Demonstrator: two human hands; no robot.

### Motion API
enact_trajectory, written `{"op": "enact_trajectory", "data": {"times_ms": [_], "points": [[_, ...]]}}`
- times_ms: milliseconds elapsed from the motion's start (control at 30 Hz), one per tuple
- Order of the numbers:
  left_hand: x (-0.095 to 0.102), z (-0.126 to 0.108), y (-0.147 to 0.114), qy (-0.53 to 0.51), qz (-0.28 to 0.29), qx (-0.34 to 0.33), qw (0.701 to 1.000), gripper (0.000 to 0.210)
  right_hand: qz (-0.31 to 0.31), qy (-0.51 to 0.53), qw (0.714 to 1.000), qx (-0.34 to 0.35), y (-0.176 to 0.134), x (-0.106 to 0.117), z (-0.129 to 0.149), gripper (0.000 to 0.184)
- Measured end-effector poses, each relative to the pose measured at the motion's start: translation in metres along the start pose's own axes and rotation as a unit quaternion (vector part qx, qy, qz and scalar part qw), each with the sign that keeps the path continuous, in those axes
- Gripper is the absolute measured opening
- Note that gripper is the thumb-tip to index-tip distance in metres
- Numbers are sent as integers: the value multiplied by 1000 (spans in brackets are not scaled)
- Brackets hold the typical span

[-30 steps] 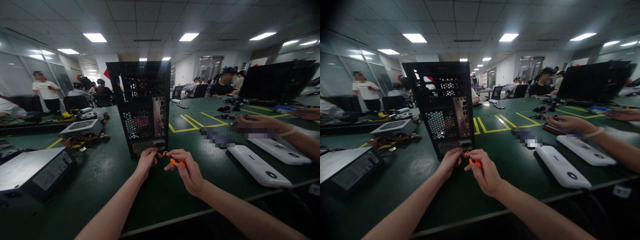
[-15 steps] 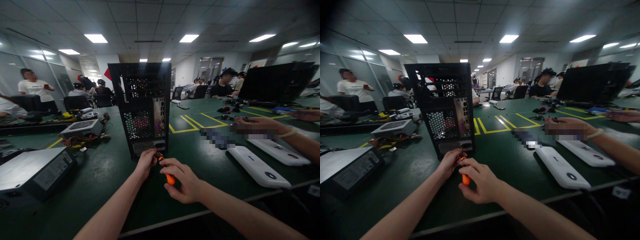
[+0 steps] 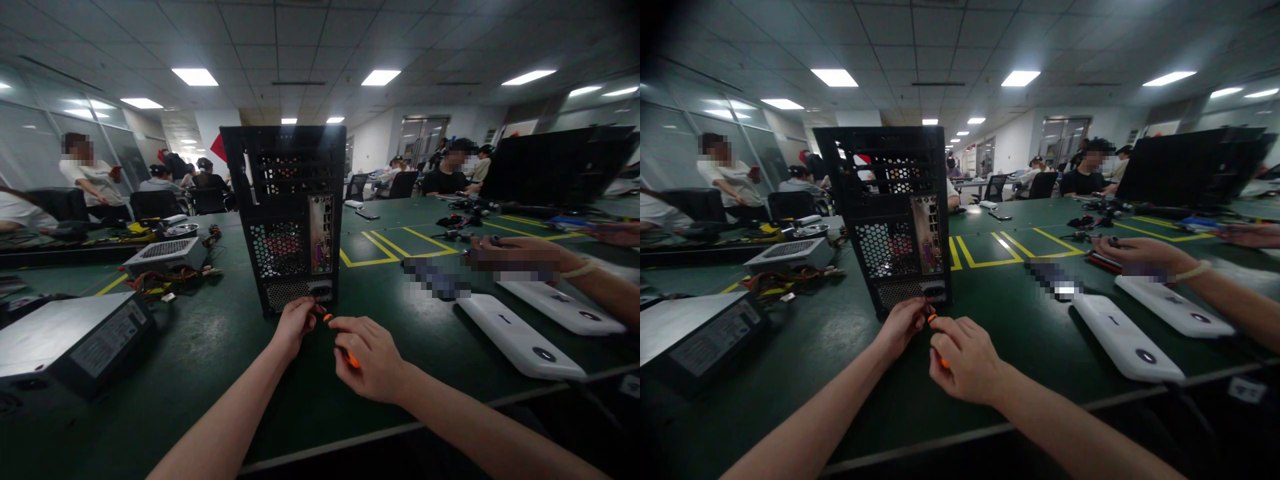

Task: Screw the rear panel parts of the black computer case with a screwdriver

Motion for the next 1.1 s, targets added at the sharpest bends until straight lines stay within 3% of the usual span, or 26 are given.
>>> {"op": "enact_trajectory", "data": {"times_ms": [167,400,533,767,933,1100], "points": [[0,-1,-2,5,-5,-8,1000,21,51,-90,992,69,7,-6,12,9],[-1,-1,-2,4,-4,-6,1000,19,15,-39,999,9,3,-2,4,5],[-1,-1,-1,11,-6,-3,1000,18,33,-13,999,-31,2,-4,-1,16],[1,3,0,12,-8,-13,1000,20,50,-99,994,-12,-3,-1,6,25],[1,2,-1,31,-10,-15,999,20,34,-92,989,-112,-9,-4,9,27],[1,-1,-4,37,-10,-17,999,19,22,4,959,-284,-11,-8,-3,17]]}}
Point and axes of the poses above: each hand's wrist, its own y-axis towards the middle knuckle, its own x-axis out of the back of the hand, z = x × y, the point moved 4 cm from there along y, towards the middle knuckle, and after that the axes turned 5 degrees about y, right-handed, at the moved point
